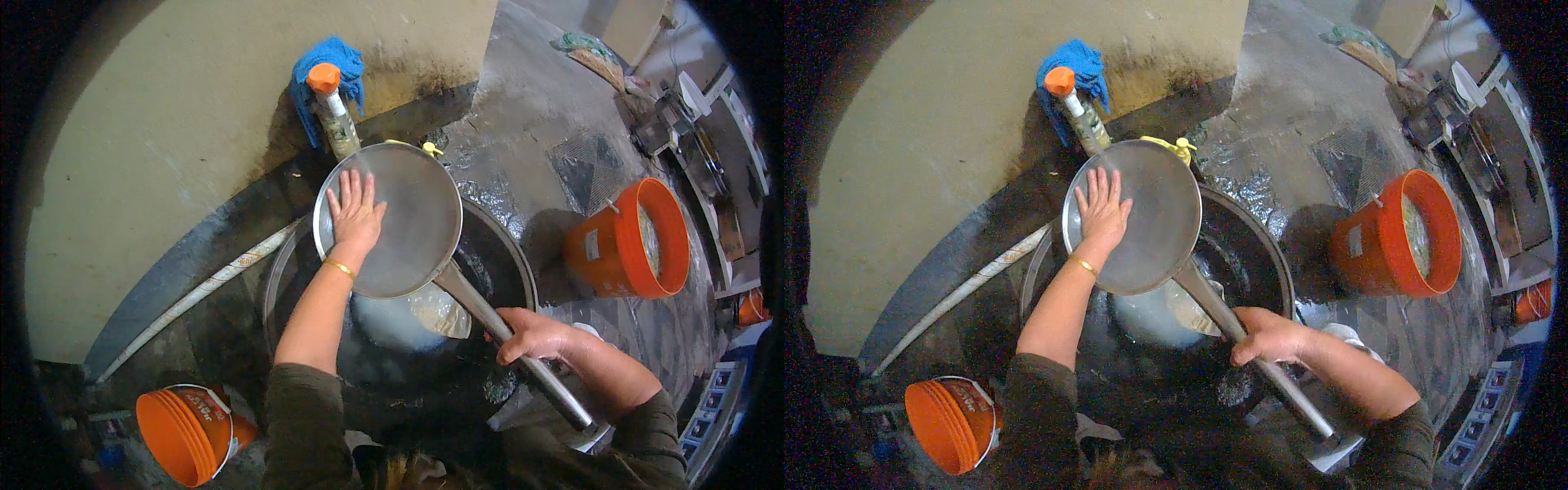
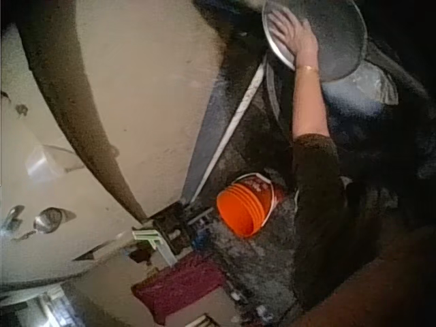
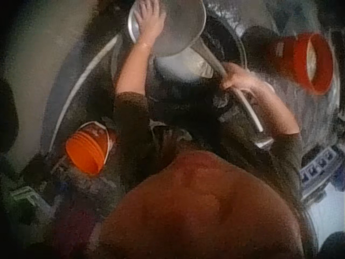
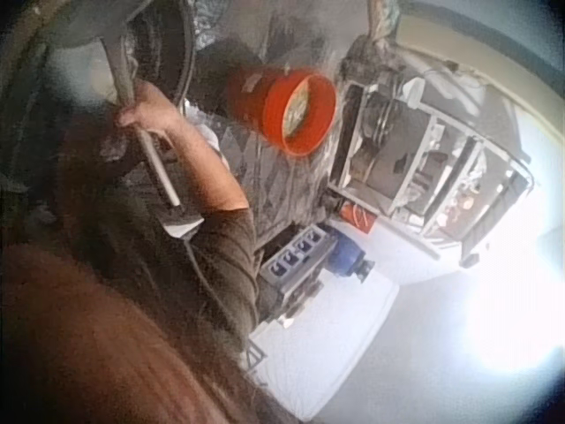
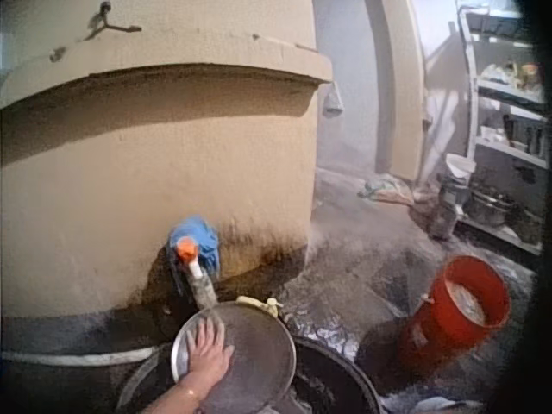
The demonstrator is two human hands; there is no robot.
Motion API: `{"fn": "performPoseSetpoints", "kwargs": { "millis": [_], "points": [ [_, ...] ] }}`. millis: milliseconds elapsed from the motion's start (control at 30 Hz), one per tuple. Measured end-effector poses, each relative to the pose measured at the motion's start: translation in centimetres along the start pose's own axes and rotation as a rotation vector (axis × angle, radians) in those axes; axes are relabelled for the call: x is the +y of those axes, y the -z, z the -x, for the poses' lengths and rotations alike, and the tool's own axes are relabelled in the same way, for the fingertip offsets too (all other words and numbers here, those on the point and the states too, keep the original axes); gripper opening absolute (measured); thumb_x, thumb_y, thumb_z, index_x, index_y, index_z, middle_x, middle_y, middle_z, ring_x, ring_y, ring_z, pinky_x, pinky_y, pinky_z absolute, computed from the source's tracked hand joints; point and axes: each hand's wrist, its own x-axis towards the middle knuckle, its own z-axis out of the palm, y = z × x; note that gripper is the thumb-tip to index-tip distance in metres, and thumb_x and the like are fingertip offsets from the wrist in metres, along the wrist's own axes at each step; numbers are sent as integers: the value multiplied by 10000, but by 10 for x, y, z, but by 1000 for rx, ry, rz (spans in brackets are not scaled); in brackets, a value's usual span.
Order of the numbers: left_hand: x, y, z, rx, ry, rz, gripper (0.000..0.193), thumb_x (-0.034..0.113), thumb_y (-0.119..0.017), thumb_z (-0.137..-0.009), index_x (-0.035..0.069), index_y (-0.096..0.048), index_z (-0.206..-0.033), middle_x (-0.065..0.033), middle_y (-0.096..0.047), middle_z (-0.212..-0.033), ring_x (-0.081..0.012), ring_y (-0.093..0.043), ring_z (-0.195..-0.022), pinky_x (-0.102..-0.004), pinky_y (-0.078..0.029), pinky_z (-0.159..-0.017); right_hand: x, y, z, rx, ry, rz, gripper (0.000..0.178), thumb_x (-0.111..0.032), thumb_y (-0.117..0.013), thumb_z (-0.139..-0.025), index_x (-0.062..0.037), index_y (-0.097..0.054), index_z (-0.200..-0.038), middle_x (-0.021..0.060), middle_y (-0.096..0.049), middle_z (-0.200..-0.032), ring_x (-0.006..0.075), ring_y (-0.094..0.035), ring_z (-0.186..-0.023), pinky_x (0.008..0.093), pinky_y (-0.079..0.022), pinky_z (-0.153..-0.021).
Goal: The person washes several kitchen utensils including chopsticks, a strainer, a knife, and a metal bowl using a blue cloth and running water from a wall-mounted tap. After rinsing, the person places the cleaned items on a wall rack and continues scrubbing the bowl before moving to a large wok to rinse a strainer.
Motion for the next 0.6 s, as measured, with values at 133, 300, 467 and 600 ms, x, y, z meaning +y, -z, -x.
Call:
{"fn": "performPoseSetpoints", "kwargs": {
  "millis": [133, 300, 467, 600],
  "points": [
    [57, -3, -31, 115, -42, 359, 669, 378, -391, -926, 78, -119, -1457, -175, -46, -1516, -361, -10, -1397, -540, -29, -1094, 0, -6, 0, -31, 29, 37, 485, -124, -693, -602, 34, -520, -1026, 88, -564, -878, 191, -523, -826, 311, -444, -740],
    [90, -8, -13, 32, -428, 726, 703, 511, -322, -924, 136, -83, -1468, -115, -40, -1526, -312, -27, -1405, -525, -38, -1104, 4, -3, -2, 71, -2, 88, 434, -122, -684, -590, 27, -535, -969, 76, -568, -821, 173, -527, -785, 310, -442, -699],
    [23, 3, -23, -86, -244, 178, 645, 359, -474, -899, 145, -214, -1449, -78, -119, -1523, -247, -88, -1408, -513, -67, -1112, 4, 0, -3, 88, 71, 93, 422, -122, -690, -586, 25, -546, -954, 75, -574, -823, 174, -531, -781, 313, -442, -706],
    [-8, 5, -18, 0, -160, 3, 596, 359, -434, -917, 140, -244, -1439, -74, -184, -1507, -252, -132, -1397, -515, -61, -1113, -1, 1, -6, 118, 27, 89, 476, -134, -711, -548, 6, -540, -970, 79, -565, -849, 183, -540, -801, 306, -441, -746]
  ]
}}
